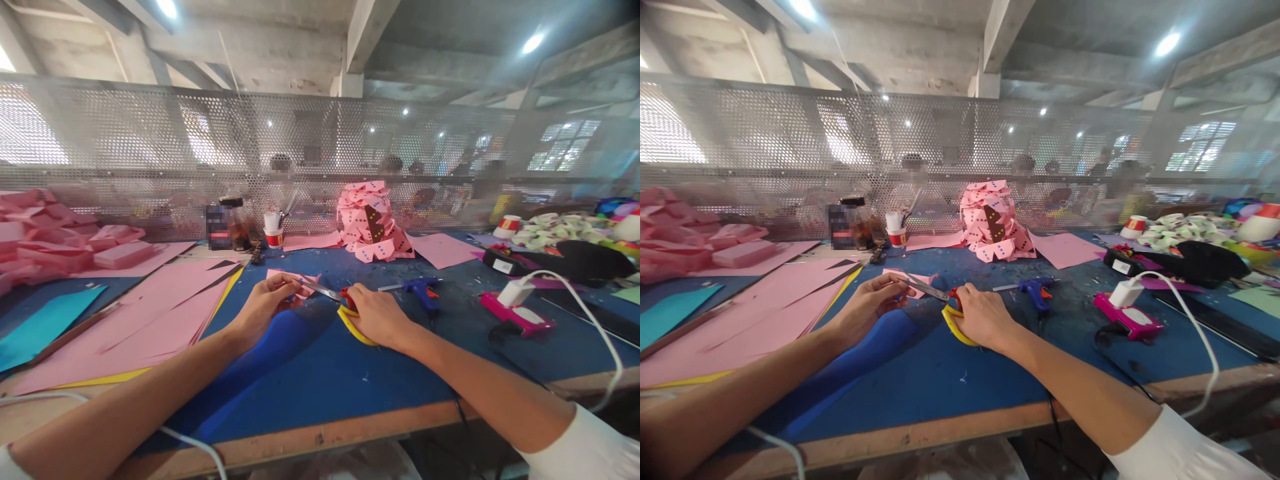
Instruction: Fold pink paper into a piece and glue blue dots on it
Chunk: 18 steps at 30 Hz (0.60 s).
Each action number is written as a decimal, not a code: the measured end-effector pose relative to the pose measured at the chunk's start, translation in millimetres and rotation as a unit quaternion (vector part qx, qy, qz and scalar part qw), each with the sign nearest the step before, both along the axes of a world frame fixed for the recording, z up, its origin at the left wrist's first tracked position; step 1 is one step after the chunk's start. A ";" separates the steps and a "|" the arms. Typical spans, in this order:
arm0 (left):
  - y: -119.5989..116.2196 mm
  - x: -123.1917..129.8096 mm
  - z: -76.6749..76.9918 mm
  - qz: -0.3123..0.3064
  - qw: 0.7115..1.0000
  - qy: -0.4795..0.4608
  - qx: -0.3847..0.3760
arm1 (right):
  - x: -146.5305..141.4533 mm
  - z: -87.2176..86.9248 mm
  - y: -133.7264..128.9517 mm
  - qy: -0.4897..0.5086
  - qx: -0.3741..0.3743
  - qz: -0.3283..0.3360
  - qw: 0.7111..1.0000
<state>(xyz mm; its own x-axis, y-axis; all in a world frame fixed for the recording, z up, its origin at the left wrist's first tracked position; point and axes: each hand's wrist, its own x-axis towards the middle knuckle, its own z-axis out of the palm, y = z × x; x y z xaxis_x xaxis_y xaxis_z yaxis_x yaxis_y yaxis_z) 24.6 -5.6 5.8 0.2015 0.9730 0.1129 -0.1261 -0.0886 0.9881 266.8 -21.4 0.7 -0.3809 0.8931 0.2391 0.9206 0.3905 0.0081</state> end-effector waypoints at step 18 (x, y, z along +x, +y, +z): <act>-0.9 1.5 0.6 -0.006 1.000 0.007 -0.012 | -1.9 2.5 -1.2 -0.007 -0.032 -0.008 0.999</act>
<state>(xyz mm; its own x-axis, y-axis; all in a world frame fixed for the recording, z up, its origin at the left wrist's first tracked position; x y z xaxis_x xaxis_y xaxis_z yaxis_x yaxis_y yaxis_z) 26.1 -6.5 6.4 0.2142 0.9729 0.0868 -0.1124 -0.0638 0.9916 264.9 -22.6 3.2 -0.3694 0.9126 0.1750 0.9267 0.3758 -0.0033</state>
